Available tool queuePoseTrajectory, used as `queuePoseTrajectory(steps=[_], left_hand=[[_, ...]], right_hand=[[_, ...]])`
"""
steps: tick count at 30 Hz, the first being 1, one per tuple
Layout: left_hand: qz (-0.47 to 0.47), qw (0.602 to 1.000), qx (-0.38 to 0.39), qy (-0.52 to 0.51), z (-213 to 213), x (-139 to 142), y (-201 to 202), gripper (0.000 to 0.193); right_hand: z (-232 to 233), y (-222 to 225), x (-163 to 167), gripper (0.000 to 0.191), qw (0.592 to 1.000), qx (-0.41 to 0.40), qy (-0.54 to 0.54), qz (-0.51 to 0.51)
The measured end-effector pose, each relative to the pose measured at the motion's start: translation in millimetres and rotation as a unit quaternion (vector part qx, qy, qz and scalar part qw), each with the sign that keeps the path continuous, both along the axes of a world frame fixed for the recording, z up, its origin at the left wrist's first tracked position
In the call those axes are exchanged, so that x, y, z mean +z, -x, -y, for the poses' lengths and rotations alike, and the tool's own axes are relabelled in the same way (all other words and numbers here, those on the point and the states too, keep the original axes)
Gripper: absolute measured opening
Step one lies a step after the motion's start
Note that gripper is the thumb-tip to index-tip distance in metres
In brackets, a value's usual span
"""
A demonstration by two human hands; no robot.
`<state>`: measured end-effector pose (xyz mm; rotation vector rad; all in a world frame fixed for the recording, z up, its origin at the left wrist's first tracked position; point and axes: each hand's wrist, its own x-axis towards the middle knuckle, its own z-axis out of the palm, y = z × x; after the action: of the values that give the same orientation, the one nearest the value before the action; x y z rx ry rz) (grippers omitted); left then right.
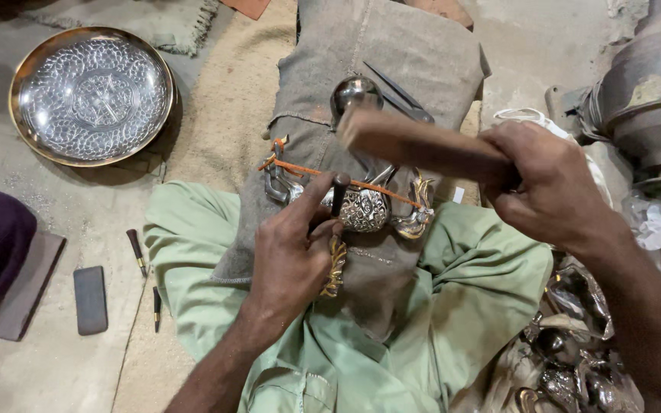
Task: The person sits cross-legged on the floor with an ornate metal horse figurine on a sandbag on their lap. They hold a punch against the figurine's surface and strike it with a wooden mallet, repositioning the punch repeatedly to shape the decorated metal, occasionally steadying the figurine by hand.
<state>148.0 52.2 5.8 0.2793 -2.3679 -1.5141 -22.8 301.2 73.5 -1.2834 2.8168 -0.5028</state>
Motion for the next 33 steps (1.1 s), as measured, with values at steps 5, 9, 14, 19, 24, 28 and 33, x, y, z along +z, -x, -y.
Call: queuePoseTrajectory(steps=[5,9,14,19,24,28,33], left_hand=[[-0.012,1.000,0.004,0.006,-0.9,-0.4,0.2,0.064],[0.001,1.000,0.002,0.011,0.4,-1.2,0.8,0.062],[-0.001,1.000,0.005,0.010,1.2,-2.9,-0.1,0.063],[0.000,1.000,0.005,0.014,1.8,-3.2,-0.9,0.063],[-0.042,0.999,-0.005,0.008,1.0,-3.0,-3.7,0.062],[-0.016,1.000,0.003,-0.015,0.4,-5.1,-4.1,0.065],[-0.028,1.000,0.008,-0.002,2.5,-8.3,-3.7,0.065]], right_hand=[[-0.9,1.6,3.0,0.042,0.996,0.015,-0.049,-0.067],[0.8,2.7,2.9,0.054,0.990,-0.071,-0.059,0.104],[1.6,-1.1,1.9,0.040,0.996,-0.077,-0.047,0.026],[0.5,-3.4,-0.2,0.045,0.990,0.032,-0.063,-0.122],[1.8,-3.1,-1.7,0.048,0.999,0.006,-0.028,-0.015],[3.2,-4.0,-1.5,0.042,0.999,0.002,-0.009,-0.040],[4.3,-1.4,-1.5,0.043,0.979,0.045,-0.115,-0.160]])
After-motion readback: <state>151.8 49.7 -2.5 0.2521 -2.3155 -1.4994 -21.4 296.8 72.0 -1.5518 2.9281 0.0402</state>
